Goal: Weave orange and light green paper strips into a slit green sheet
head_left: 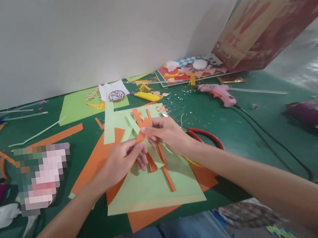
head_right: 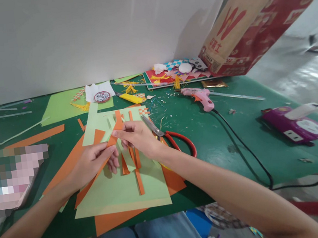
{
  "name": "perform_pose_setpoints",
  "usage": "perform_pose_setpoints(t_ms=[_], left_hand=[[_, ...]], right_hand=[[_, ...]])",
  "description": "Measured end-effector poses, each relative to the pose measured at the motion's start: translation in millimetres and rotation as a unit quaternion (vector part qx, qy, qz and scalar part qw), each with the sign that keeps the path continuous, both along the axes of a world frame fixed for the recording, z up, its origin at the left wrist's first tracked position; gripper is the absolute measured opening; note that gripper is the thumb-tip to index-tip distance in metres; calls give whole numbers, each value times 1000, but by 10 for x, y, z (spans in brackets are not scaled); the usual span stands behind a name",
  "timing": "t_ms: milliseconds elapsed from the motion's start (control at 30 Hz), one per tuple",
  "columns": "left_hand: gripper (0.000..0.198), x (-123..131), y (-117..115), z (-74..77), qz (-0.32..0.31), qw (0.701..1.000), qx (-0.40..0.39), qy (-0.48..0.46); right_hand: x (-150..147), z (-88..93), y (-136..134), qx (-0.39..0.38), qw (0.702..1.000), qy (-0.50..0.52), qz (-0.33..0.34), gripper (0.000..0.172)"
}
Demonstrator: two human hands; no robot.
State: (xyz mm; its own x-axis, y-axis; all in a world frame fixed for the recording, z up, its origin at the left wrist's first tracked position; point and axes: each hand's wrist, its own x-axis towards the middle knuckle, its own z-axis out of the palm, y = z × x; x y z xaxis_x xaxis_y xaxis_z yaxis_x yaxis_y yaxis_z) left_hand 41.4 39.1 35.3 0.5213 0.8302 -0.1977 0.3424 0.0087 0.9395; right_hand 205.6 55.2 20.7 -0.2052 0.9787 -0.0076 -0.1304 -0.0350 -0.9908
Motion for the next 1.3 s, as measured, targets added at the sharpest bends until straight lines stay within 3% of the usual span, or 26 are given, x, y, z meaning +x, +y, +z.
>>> perform_pose_setpoints(t_ms=[567, 833, 1300], left_hand=[[32, 5, -10, 41, -24, 1000, -8, 15], [29, 16, -1, 54, -13, 1000, -2, 15], [33, 9, 0, 39, -33, 999, -14, 18]], right_hand=[[0, -2, -1, -4, 1000, 1, -10, 32], [-3, -8, 5, -25, 998, -36, 54, 34], [-22, -46, -6, 2, 1000, 16, 9, 40]])
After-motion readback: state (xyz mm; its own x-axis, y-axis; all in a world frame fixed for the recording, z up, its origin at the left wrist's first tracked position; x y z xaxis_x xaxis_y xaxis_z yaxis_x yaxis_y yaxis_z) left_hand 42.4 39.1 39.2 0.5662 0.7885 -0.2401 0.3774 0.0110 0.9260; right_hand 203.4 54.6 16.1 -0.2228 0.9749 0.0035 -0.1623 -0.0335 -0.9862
